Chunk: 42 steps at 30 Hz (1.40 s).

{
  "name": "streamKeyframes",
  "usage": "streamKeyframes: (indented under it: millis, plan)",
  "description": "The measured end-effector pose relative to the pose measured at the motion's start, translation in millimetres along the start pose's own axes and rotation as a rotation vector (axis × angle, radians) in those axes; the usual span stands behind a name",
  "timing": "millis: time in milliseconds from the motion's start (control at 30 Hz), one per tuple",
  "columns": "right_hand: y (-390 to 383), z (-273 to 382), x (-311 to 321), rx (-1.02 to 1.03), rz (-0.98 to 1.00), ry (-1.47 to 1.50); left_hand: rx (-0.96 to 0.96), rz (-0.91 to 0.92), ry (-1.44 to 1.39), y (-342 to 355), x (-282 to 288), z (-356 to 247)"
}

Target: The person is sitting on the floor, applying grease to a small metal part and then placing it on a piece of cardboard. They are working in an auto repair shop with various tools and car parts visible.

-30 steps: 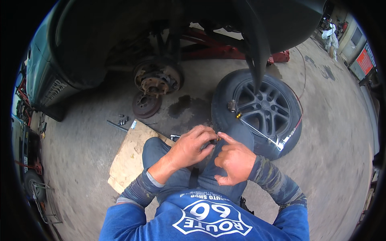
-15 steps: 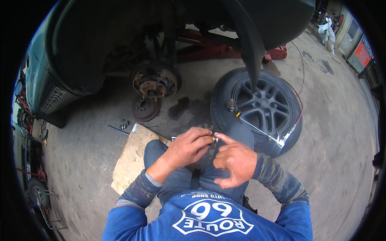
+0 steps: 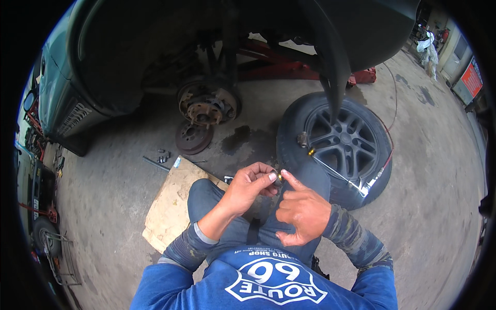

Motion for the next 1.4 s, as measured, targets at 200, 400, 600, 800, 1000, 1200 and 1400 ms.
streamKeyframes:
  millis: [200,400,600,800,1000,1200,1400]
  plan:
    - [-3,-9,3,-0.054,0.013,0.016,-0.018,-0.014,0.023,-1,3,-6]
    - [-2,3,-6,0.015,-0.004,-0.078,0.134,0.008,-0.097,1,-1,4]
    - [-3,-2,-6,-0.022,0.0,-0.102,0.186,-0.06,-0.188,-1,0,7]
    - [2,-11,-7,-0.079,0.02,-0.118,0.161,-0.055,-0.198,1,2,8]
    - [4,-11,-9,-0.045,0.01,-0.126,0.124,-0.021,-0.115,-1,2,4]
    - [6,-7,-10,-0.053,0.066,-0.137,-0.042,-0.036,0.091,1,5,-10]
    - [7,-13,-10,-0.125,0.121,-0.108,-0.169,-0.029,0.36,1,5,-22]
Point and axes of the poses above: each hand's wrist, its own y-axis towards the middle knuckle, its own x-axis out of the back of the hand, z = x × y, the point moved 8 cm from there along y, towards the middle knuckle, and after that the axes turned 8 degrees about -x, right-handed, at the moved point
